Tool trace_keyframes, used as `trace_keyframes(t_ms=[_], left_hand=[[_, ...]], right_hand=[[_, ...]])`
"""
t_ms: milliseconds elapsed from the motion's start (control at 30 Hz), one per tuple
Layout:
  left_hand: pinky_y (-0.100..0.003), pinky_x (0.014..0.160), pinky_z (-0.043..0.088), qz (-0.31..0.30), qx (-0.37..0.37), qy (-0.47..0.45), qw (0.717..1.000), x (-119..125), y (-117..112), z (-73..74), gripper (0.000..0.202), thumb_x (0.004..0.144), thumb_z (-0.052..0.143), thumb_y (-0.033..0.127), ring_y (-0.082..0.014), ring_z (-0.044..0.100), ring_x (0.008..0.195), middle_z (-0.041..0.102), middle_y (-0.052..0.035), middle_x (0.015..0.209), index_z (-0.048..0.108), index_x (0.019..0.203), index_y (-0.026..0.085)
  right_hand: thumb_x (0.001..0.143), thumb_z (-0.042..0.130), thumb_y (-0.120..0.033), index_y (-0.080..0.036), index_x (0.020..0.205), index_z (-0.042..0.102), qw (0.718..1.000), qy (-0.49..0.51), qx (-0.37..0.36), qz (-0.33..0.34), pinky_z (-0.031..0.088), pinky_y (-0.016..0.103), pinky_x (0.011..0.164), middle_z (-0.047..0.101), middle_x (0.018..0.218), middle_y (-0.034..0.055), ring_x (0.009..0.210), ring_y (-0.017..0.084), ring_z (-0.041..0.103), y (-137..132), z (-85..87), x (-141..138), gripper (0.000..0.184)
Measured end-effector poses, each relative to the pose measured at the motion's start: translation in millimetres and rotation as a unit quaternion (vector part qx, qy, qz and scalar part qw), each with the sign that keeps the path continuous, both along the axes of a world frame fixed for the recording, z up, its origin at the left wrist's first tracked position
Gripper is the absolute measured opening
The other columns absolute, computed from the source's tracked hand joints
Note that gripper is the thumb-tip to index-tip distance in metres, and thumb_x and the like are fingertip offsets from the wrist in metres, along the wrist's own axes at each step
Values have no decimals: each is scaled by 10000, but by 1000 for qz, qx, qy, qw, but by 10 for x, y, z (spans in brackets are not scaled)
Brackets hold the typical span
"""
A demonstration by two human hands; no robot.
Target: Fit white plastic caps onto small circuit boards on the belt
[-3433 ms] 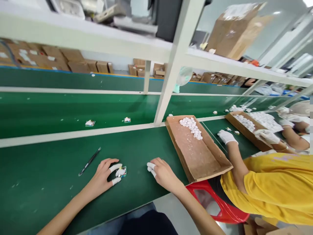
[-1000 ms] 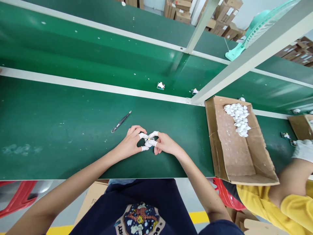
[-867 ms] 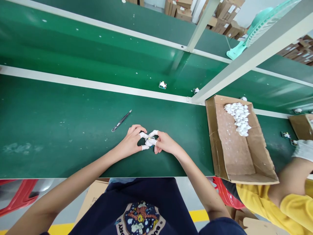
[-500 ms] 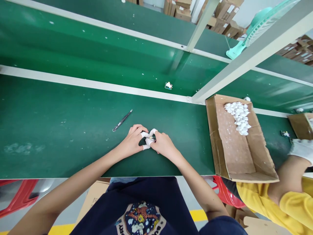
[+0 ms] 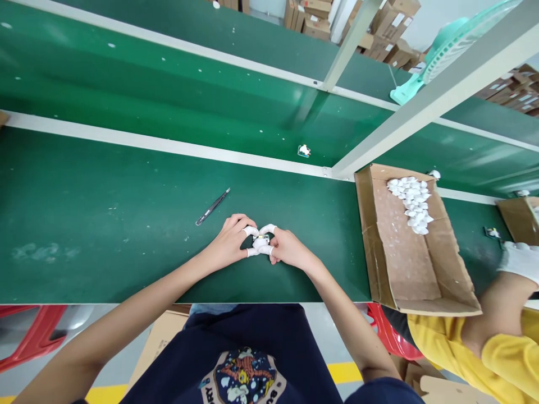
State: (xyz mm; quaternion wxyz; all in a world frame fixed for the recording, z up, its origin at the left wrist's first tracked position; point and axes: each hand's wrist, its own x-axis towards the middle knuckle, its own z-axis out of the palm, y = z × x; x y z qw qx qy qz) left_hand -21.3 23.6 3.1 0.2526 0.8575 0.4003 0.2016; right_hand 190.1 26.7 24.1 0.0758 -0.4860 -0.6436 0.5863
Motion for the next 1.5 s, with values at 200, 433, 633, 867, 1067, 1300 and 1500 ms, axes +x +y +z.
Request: trace_keyframes(t_ms=[200,433,633,867,1067,1300,1500], left_hand=[[-444,926,359,-12,-14,-13,1000,-25,26,10,372,751,742,391,-279,394,1156,570,-68,1145,568,1015,194],[-431,917,355,-1,-17,-5,1000,1,22,36,253,804,690,330,-273,408,1145,585,-67,1119,588,991,194],[-438,938,341,-13,-49,-5,999,-40,72,75,321,765,726,358,-271,406,1158,585,-52,1145,590,1011,204],[-455,970,313,-24,-64,-5,998,-87,92,102,231,815,643,237,-268,395,1197,592,-46,1178,608,1043,218],[-450,962,309,-23,-49,-8,999,-82,77,71,226,820,631,225,-261,400,1195,600,-47,1156,595,1043,211],[-452,959,310,-26,-55,0,998,-81,82,85,222,825,615,214,-268,400,1196,595,-50,1163,593,1046,218],[-460,959,315,-28,-63,2,998,-75,89,109,232,821,638,258,-273,408,1187,597,-52,1153,591,1044,222]], right_hand=[[834,599,-322,-171,1143,500,997,58,-51,-29,510,224,497,663,564,-23,494,146,638,7,-24,24,358],[889,508,-379,-162,1135,528,995,48,-61,-55,506,206,452,633,500,-25,454,145,635,29,-19,-47,328],[872,528,-469,-166,1128,533,990,58,-104,-69,507,221,475,653,536,-10,499,158,656,46,4,-35,397],[730,673,-209,-188,707,559,989,-113,95,-29,433,255,546,628,515,-12,513,158,599,-75,3,-62,118],[747,549,-77,-200,597,487,989,-110,94,-12,388,237,529,639,526,-19,488,137,587,-72,0,-78,204],[776,616,-178,-192,718,538,978,-160,133,10,390,247,557,623,501,-28,514,154,597,-70,25,-132,98],[858,571,-323,-177,1013,575,1000,-14,17,-23,463,241,523,640,534,-24,486,149,615,-36,18,-72,213]])
